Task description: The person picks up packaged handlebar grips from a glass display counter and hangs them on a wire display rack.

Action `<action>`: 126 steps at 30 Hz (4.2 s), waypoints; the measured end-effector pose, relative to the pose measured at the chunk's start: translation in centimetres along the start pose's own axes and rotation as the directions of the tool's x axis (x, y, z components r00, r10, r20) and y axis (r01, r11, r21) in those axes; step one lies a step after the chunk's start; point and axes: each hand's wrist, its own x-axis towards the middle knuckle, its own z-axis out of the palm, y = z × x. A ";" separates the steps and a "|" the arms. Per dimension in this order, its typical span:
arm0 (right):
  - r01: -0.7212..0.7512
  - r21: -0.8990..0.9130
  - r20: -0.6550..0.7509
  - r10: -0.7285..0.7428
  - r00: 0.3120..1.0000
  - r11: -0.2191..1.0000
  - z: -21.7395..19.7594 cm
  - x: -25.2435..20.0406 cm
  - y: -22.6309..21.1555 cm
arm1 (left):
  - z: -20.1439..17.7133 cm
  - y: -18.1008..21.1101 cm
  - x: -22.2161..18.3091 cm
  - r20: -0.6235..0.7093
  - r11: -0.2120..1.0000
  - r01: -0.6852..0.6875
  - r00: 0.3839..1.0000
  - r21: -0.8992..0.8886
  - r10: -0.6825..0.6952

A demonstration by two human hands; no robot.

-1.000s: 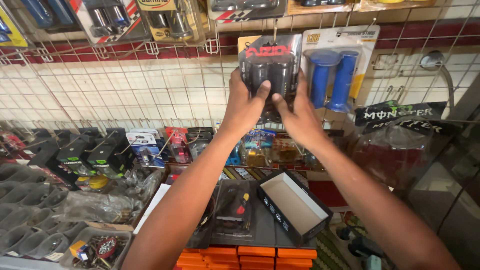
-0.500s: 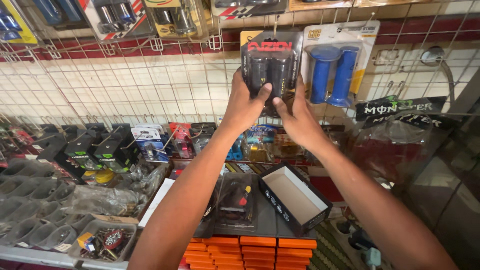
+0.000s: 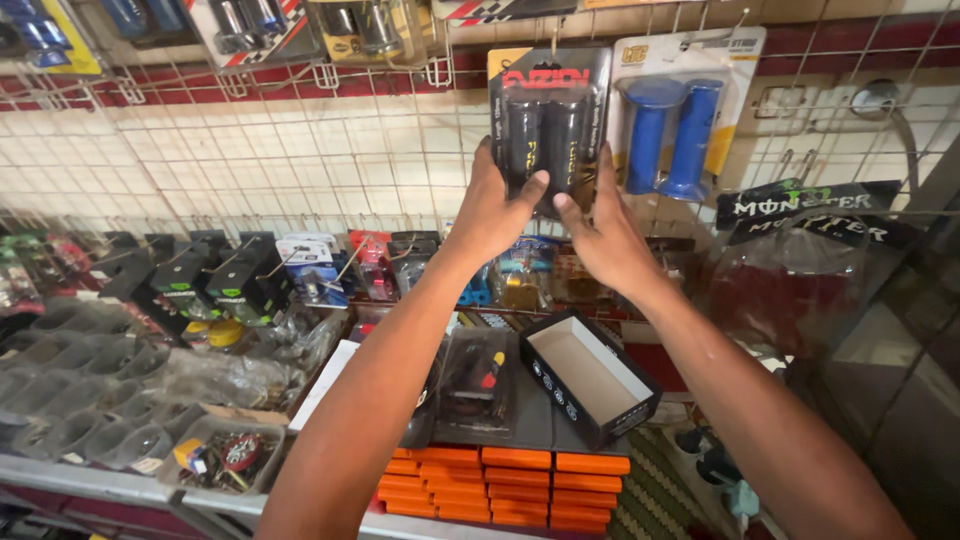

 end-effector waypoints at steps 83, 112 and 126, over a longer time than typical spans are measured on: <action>-0.194 0.970 0.107 -0.976 -0.191 0.144 14.4 -63.6 -47.7 | -8.7 44.9 -78.0 -0.898 -0.228 0.936 -0.157 -0.268 0.411; -0.448 0.887 -0.316 -0.855 -0.411 -0.113 16.8 -77.8 -52.2 | -9.9 54.0 -88.6 -0.149 0.131 0.291 -0.766 -0.948 0.626; -0.611 0.676 -0.237 -0.664 -0.709 0.412 18.9 -77.6 -55.6 | -7.7 55.0 -85.4 -0.146 0.471 0.394 -0.865 -0.789 0.479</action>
